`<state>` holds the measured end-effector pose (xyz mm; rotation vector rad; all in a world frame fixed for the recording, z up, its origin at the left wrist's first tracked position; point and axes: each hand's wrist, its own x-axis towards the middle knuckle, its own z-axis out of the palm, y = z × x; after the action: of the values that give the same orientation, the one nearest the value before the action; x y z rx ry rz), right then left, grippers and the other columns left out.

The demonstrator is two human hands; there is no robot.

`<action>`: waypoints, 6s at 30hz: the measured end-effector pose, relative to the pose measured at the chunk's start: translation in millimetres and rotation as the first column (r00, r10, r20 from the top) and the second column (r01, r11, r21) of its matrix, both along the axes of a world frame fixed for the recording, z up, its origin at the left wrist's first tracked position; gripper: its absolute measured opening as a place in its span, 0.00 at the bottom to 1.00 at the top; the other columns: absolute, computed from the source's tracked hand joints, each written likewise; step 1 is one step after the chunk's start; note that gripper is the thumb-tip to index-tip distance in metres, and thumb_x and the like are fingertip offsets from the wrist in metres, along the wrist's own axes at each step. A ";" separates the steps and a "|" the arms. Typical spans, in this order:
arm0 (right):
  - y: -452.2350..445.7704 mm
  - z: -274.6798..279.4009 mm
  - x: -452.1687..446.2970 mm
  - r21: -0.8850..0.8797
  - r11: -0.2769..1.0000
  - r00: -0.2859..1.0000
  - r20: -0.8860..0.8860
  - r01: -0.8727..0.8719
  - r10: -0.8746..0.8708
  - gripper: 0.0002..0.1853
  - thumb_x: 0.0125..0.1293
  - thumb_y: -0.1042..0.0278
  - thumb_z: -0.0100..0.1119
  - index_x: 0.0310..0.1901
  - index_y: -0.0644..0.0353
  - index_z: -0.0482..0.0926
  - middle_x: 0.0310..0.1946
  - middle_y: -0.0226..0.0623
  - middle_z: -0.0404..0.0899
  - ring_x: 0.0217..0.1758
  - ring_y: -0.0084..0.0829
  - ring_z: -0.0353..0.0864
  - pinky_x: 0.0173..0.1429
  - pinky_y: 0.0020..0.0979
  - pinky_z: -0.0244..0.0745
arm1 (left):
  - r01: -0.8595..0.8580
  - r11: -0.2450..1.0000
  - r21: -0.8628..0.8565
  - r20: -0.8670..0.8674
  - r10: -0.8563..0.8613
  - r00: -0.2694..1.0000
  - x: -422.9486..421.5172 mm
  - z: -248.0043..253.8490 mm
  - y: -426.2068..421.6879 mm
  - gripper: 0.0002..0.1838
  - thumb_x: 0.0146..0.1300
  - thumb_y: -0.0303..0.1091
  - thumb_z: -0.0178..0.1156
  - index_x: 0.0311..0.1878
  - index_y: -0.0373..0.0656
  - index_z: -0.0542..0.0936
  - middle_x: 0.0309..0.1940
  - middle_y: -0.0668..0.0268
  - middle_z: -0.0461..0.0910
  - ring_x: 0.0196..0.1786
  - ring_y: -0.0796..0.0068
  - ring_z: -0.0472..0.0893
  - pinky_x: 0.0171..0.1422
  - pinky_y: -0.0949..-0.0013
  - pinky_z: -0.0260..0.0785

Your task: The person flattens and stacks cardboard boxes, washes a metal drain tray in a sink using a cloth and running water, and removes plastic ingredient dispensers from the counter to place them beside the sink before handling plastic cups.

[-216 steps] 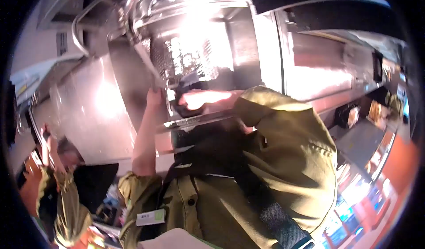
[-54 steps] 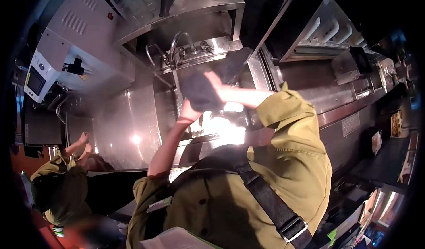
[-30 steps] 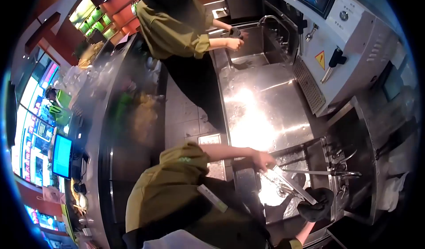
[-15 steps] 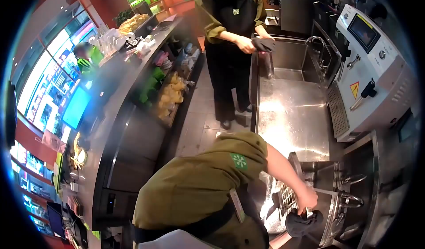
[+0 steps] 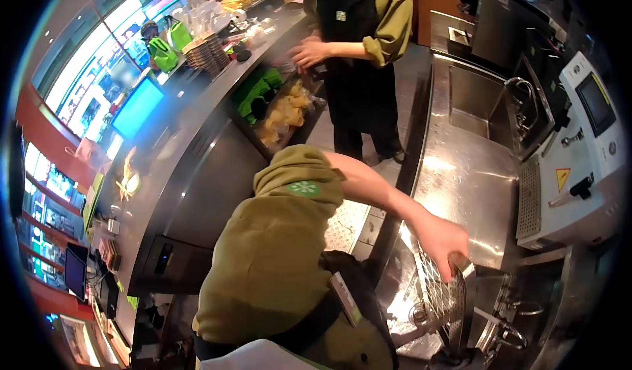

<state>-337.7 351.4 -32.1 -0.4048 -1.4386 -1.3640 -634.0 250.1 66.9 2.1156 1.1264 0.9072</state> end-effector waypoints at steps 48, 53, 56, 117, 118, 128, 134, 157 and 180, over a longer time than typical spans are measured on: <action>-28.1 -140.8 -55.6 -0.775 -0.622 0.798 0.304 -0.111 -0.521 0.08 0.47 0.64 0.50 0.27 0.54 0.78 0.27 0.44 0.77 0.33 0.39 0.77 0.37 0.36 0.72 | -0.419 0.755 -0.504 0.414 0.637 0.651 -117.4 -41.1 -10.1 0.23 0.51 0.26 0.58 0.50 0.37 0.61 0.36 0.59 0.72 0.31 0.67 0.76 0.35 0.62 0.74; -52.1 -153.2 -64.8 -0.617 -0.624 0.636 0.245 -0.480 -0.732 0.10 0.50 0.61 0.51 0.30 0.55 0.79 0.29 0.38 0.78 0.34 0.33 0.78 0.36 0.30 0.73 | -0.528 0.736 -0.424 0.474 0.677 0.563 -87.0 -25.9 -26.9 0.17 0.55 0.31 0.55 0.46 0.38 0.66 0.30 0.65 0.72 0.28 0.76 0.73 0.33 0.72 0.69; -72.1 -65.7 -67.5 -0.323 -0.422 0.471 -0.087 -0.847 -0.878 0.12 0.53 0.62 0.48 0.36 0.57 0.77 0.33 0.37 0.77 0.36 0.31 0.78 0.35 0.26 0.72 | -0.497 0.741 -0.451 0.484 0.671 0.561 -80.4 -23.2 -27.7 0.17 0.55 0.30 0.54 0.48 0.40 0.66 0.35 0.64 0.72 0.33 0.76 0.73 0.37 0.69 0.70; 32.1 -233.2 118.5 -0.553 -0.812 0.811 0.553 0.185 -0.192 0.13 0.45 0.68 0.54 0.35 0.56 0.79 0.35 0.39 0.77 0.38 0.32 0.76 0.37 0.33 0.71 | 0.123 0.443 -0.888 0.455 0.813 0.362 173.3 -151.0 105.9 0.35 0.41 0.14 0.48 0.56 0.53 0.57 0.41 0.66 0.65 0.36 0.70 0.70 0.40 0.61 0.69; 17.6 -214.9 122.7 -0.501 -0.841 0.718 0.660 0.203 -0.220 0.13 0.42 0.68 0.57 0.33 0.55 0.80 0.34 0.38 0.78 0.38 0.33 0.77 0.37 0.34 0.72 | 0.106 0.457 -0.883 0.459 0.792 0.403 178.2 -140.6 103.9 0.36 0.40 0.14 0.49 0.55 0.54 0.57 0.41 0.66 0.64 0.36 0.70 0.70 0.38 0.62 0.68; -114.8 1.4 117.1 -0.374 -0.533 0.609 -0.698 -0.759 -0.377 0.15 0.55 0.65 0.51 0.43 0.63 0.71 0.39 0.40 0.74 0.44 0.32 0.73 0.49 0.32 0.66 | 0.026 0.647 -0.762 0.629 0.729 0.271 210.7 -84.5 72.5 0.19 0.44 0.22 0.52 0.44 0.35 0.69 0.40 0.58 0.65 0.42 0.65 0.68 0.47 0.67 0.64; -112.9 -50.0 62.4 -0.194 0.204 0.148 -0.964 -0.959 -0.222 0.16 0.41 0.84 0.49 0.36 0.64 0.71 0.34 0.35 0.74 0.39 0.24 0.72 0.45 0.25 0.67 | -0.102 0.727 -0.679 0.673 0.672 0.310 217.9 -108.8 62.6 0.31 0.49 0.21 0.52 0.57 0.45 0.52 0.44 0.64 0.65 0.46 0.71 0.67 0.57 0.56 0.57; -68.8 113.3 195.5 -0.585 0.529 0.583 -0.789 -0.615 -0.194 0.24 0.53 0.63 0.54 0.50 0.66 0.63 0.44 0.42 0.68 0.41 0.30 0.73 0.45 0.28 0.68 | -0.011 0.996 -0.092 0.799 0.080 0.596 273.7 36.9 33.1 0.12 0.61 0.27 0.44 0.44 0.28 0.68 0.40 0.54 0.73 0.42 0.67 0.75 0.48 0.69 0.68; -105.7 -1.5 143.6 -0.337 0.056 0.334 -0.941 -0.940 -0.055 0.36 0.45 0.71 0.58 0.59 0.60 0.56 0.58 0.45 0.57 0.60 0.38 0.59 0.62 0.34 0.55 | -0.581 0.744 0.331 0.811 0.091 0.578 424.4 87.7 39.4 0.09 0.45 0.15 0.52 0.19 0.35 0.63 0.14 0.69 0.61 0.20 0.77 0.59 0.26 0.72 0.57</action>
<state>-194.0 245.7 -33.6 -0.9429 -1.1449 0.6421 -209.6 289.6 154.6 1.5351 0.8605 2.3305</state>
